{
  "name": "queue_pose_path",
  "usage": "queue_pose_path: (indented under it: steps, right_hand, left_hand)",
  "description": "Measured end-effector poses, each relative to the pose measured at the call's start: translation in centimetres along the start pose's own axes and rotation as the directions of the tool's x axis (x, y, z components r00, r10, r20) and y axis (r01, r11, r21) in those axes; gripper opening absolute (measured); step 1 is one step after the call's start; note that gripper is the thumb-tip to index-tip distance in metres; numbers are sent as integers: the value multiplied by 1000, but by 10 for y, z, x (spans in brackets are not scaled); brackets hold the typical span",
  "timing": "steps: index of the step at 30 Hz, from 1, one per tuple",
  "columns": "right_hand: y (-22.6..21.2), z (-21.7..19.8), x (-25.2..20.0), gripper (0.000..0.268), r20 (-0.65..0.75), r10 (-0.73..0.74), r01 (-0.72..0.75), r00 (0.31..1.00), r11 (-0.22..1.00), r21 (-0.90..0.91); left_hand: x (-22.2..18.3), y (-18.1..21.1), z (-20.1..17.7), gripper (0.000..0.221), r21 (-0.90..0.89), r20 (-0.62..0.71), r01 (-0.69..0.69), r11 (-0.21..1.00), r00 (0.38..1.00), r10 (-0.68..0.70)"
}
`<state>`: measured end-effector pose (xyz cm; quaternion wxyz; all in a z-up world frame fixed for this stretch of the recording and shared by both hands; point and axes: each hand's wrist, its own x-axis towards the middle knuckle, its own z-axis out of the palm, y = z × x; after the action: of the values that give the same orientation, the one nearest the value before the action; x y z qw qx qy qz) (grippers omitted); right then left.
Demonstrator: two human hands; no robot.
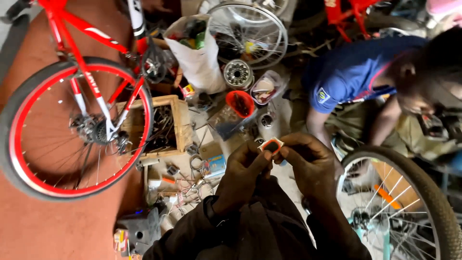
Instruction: Repairing a bicycle inner tube by applying and smoothing a patch over a puncture
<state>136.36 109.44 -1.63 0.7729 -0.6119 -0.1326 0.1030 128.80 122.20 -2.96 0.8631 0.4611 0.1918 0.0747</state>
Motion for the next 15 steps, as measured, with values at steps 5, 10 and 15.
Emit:
queue_pose_path:
  steps: [5, 10, 15]
  right_hand:
    - [16, -8, 18, 27, 95, 49, -61, 994, 990, 130]
    - [12, 3, 31, 25, 178, 96, -139, 979, 958, 249]
    - [6, 3, 37, 17, 282, 137, -222, 950, 928, 299]
  left_hand:
    - [1, 17, 13, 20, -23, -108, -98, 995, 990, 95]
    - [2, 10, 11, 21, -76, -215, -180, 981, 963, 161]
    - [-7, 15, 16, 18, 4, -244, -229, 973, 944, 223]
